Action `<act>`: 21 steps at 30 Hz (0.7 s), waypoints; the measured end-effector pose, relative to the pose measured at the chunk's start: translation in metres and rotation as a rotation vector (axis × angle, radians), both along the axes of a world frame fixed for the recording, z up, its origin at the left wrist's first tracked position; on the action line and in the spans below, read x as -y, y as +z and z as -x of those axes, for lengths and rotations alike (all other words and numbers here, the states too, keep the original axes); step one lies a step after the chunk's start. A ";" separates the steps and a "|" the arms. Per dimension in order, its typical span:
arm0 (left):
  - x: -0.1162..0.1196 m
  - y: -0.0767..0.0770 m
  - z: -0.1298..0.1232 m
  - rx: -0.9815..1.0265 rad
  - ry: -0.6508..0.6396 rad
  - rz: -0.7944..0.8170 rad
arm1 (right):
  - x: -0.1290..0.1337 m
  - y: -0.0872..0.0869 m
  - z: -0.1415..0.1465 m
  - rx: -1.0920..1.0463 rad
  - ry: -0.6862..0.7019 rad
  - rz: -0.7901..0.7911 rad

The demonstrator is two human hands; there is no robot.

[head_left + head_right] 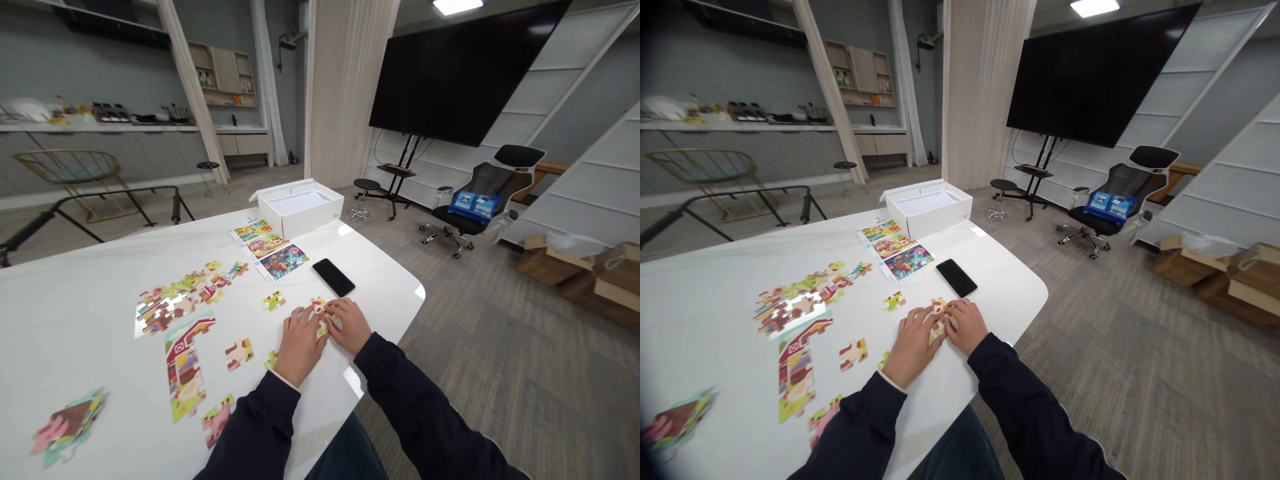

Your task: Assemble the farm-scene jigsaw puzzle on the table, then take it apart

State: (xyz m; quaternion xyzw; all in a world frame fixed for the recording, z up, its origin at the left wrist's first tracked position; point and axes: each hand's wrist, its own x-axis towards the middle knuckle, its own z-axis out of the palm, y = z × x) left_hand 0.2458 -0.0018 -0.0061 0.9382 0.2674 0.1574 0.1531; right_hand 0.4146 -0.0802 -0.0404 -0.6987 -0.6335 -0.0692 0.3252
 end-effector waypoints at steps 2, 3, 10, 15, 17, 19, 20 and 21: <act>-0.001 -0.001 0.000 0.030 0.012 0.032 | 0.000 -0.001 0.000 0.001 -0.002 0.010; -0.002 -0.002 0.000 0.047 0.018 0.047 | 0.000 -0.001 0.000 0.001 -0.002 0.012; -0.019 -0.008 -0.008 0.190 0.033 0.115 | 0.000 -0.001 -0.001 0.005 -0.015 0.016; -0.027 -0.013 -0.020 0.250 0.047 0.108 | 0.000 0.001 0.001 -0.021 -0.035 0.033; -0.028 -0.016 -0.023 0.269 0.066 0.107 | 0.000 0.001 0.001 -0.038 -0.046 0.029; -0.029 -0.018 -0.023 0.293 0.077 0.117 | 0.000 0.001 0.001 -0.049 -0.055 0.025; -0.029 -0.019 -0.023 0.307 0.080 0.123 | 0.000 0.001 0.001 -0.052 -0.058 0.025; -0.030 -0.019 -0.023 0.322 0.081 0.127 | 0.000 0.001 0.001 -0.055 -0.061 0.024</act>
